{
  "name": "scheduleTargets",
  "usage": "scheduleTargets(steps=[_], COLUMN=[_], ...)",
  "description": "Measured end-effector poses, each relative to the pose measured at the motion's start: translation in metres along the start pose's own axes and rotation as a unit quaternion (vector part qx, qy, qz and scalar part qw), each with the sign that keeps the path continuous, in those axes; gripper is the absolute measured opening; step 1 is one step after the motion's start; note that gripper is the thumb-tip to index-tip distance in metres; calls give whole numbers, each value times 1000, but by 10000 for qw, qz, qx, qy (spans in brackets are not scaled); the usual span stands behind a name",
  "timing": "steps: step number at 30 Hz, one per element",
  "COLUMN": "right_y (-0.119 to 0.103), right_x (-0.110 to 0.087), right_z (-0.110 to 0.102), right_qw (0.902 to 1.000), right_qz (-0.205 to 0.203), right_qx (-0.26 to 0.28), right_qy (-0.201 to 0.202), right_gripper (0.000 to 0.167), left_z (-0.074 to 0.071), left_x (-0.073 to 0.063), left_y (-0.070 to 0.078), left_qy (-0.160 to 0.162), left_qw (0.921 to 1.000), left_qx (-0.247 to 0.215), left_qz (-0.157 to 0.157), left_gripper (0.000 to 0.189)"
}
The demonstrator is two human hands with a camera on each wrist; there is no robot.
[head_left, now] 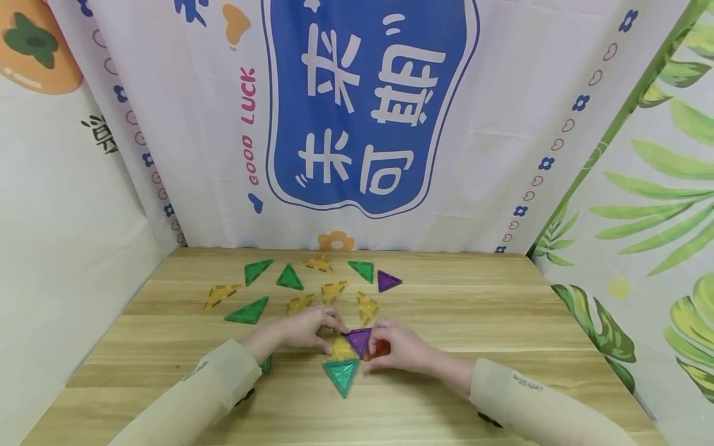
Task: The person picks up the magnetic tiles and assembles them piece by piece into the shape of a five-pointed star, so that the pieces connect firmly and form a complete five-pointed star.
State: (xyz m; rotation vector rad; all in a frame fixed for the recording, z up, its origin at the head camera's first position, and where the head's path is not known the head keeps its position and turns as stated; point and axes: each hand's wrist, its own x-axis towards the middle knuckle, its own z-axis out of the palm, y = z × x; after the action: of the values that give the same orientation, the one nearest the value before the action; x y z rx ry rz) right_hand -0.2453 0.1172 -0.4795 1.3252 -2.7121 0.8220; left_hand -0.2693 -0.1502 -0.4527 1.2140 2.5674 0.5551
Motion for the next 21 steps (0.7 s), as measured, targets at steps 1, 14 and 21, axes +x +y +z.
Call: scheduleTargets(steps=[1,14,21], right_y=[3,56,84], right_x=[0,29,44], right_z=[-4,-55,-61], right_qw=[10000,9958,9896], right_qz=[60,623,1221], right_qx=[27,-494,-596], right_qy=[3,461,468], right_gripper=[30,34,47], left_z=[0,3,5], left_x=[0,0,1], left_y=[0,-6,-7], left_qy=[0,76,71], left_qw=[10000,10000,10000], left_qx=[-7,-21,16], left_qz=[1,15,-31], left_gripper=[48,48,48])
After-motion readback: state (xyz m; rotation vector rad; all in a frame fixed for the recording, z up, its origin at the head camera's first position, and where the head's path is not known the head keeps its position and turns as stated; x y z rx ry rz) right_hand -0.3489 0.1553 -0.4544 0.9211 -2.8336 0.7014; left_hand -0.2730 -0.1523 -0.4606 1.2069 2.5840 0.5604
